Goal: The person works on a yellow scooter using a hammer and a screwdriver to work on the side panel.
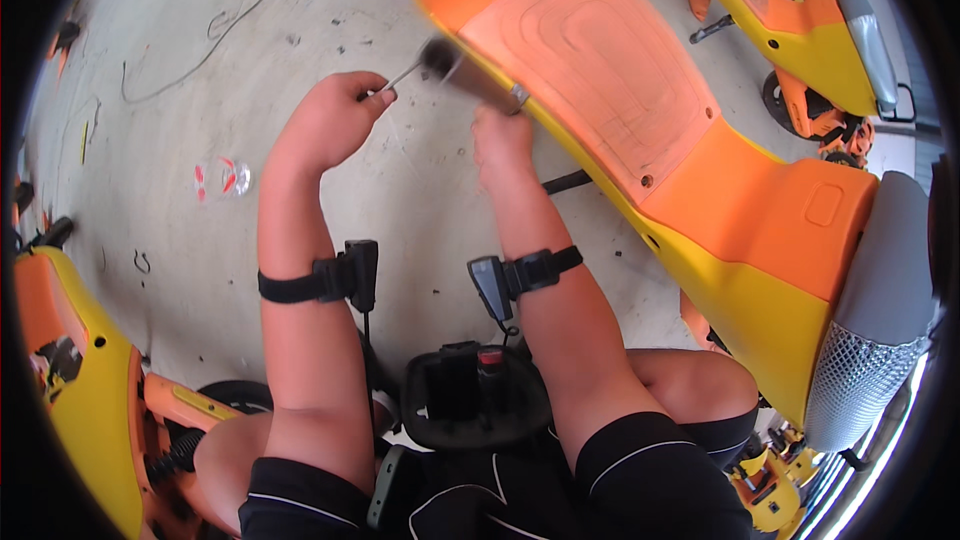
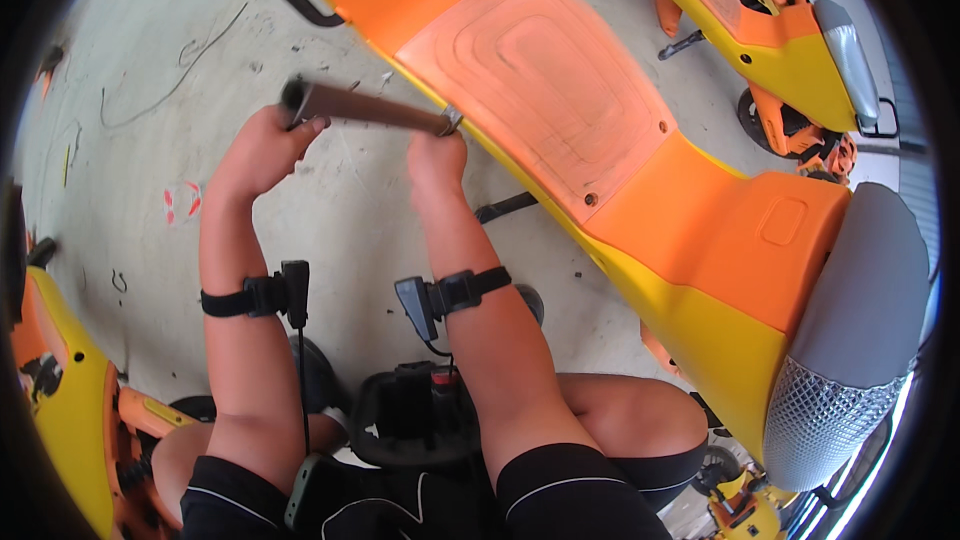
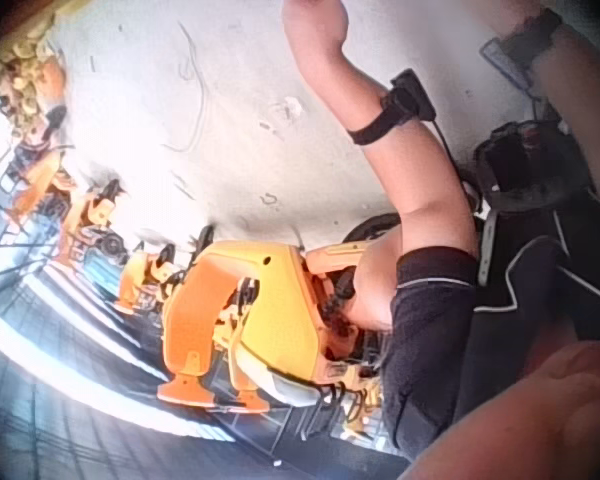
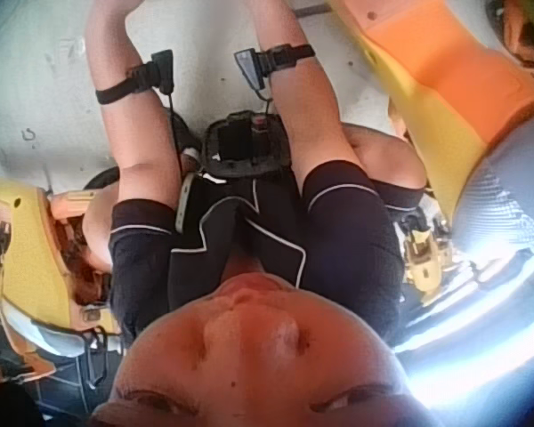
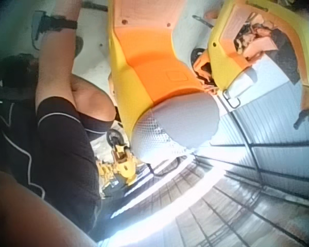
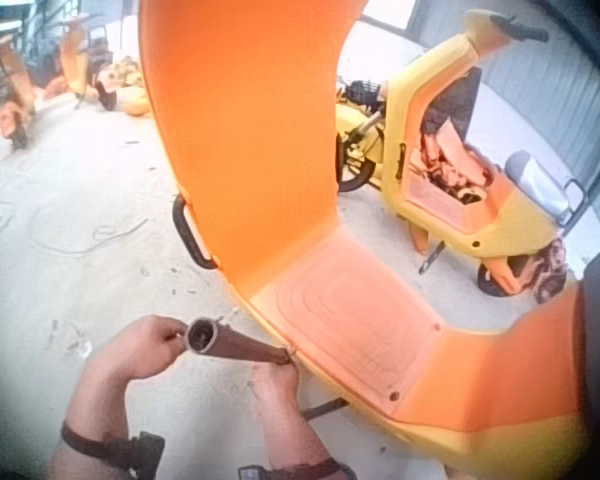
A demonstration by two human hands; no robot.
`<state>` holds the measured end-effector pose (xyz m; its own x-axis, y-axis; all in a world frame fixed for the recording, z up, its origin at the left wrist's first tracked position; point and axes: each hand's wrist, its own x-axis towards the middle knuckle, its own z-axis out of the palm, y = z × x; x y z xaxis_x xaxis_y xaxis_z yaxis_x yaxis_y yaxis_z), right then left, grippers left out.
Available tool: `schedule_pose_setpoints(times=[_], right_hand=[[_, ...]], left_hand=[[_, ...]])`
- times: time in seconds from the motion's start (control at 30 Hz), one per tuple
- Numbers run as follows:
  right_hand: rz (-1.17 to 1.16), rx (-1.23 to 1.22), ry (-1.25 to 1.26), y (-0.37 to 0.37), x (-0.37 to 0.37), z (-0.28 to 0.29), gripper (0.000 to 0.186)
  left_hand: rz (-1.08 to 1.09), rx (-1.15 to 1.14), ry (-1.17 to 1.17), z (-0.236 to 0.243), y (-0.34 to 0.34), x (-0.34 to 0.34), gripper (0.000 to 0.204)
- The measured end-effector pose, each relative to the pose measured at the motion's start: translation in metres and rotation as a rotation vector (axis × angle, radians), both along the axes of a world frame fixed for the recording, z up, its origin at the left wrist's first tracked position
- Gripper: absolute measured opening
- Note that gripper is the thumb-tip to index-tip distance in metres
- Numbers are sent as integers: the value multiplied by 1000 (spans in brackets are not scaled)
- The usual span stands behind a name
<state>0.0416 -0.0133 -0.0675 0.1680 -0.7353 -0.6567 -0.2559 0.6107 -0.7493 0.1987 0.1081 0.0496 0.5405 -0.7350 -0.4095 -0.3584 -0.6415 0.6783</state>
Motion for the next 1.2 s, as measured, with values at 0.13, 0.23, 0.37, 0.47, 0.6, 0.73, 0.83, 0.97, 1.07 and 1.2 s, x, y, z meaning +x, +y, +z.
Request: schedule_pose_setpoints(times=[0.13,0.23,0.37,0.47,0.6,0.73,0.83,0.97,1.07,1.2], right_hand=[[-130,61,-175,5,20,27,12],[-84,66,-182,4,15,21,10],[7,132,-240,-3,6,12,13],[64,177,-250,2,1,10,14],[95,110,-210,8,-9,13,15],[251,129,45,23,-11,36,17],[574,17,446,52,-18,64,30],[1265,-431,650,81,-62,122,42],[1205,-370,696,116,-67,207,29],[1048,-299,547,116,-104,219,24]], left_hand=[[11,-117,34,-45,11,0,32],[-18,-166,161,-66,6,-13,34],[-78,-196,315,-80,-8,-28,40],[-150,-175,261,-105,-14,-36,43],[-76,-343,239,-119,-18,-52,44],[-91,-299,259,-117,-25,-54,39],[-42,-283,257,-114,-40,-53,33],[-4,-285,254,-98,-44,-48,29],[21,-289,321,-73,-40,-39,29],[87,-247,354,-94,-31,-40,30]])
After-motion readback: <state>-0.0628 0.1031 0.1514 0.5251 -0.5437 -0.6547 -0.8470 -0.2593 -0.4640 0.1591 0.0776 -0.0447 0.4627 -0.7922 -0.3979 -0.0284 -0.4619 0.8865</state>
